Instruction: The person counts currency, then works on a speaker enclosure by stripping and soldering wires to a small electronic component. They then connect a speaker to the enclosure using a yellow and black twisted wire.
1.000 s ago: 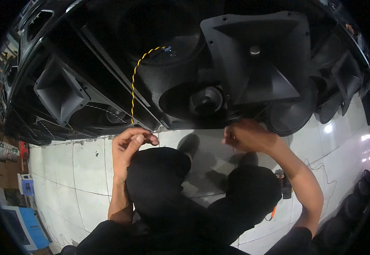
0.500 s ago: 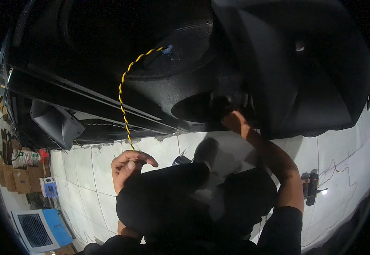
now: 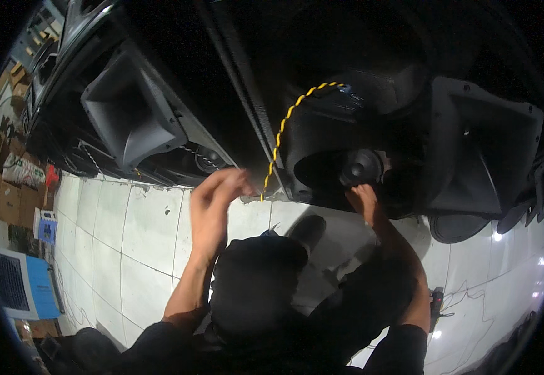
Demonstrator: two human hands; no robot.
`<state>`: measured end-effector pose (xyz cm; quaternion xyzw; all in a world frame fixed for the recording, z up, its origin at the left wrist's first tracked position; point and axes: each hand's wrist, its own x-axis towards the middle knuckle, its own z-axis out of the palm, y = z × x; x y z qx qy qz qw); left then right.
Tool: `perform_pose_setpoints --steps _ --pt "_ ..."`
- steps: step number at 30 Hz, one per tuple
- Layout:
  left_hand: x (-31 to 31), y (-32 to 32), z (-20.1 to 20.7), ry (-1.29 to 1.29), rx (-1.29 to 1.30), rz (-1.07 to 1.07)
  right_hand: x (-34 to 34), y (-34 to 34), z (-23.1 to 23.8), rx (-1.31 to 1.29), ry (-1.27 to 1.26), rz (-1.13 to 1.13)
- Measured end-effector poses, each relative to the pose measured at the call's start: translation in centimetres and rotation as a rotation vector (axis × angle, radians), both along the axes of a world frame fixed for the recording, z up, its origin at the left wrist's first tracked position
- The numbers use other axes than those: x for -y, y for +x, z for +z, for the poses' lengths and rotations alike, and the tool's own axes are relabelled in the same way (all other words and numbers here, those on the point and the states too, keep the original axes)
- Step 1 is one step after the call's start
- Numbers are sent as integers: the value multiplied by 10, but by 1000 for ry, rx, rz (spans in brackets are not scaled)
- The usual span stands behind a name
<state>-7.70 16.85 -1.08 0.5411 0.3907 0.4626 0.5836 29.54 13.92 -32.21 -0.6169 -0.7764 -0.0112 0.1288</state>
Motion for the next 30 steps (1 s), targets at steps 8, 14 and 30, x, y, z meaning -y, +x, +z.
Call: perform_pose_setpoints --steps 8,14,30 --pt "-16 50 26 -111 65 -461 27 -109 242 -1075 -477 12" --pt "-7 72 19 -90 38 -521 63 -117 328 -1340 -527 162" --pt "29 95 0 -122 78 -224 101 -112 317 -924 -138 -156"
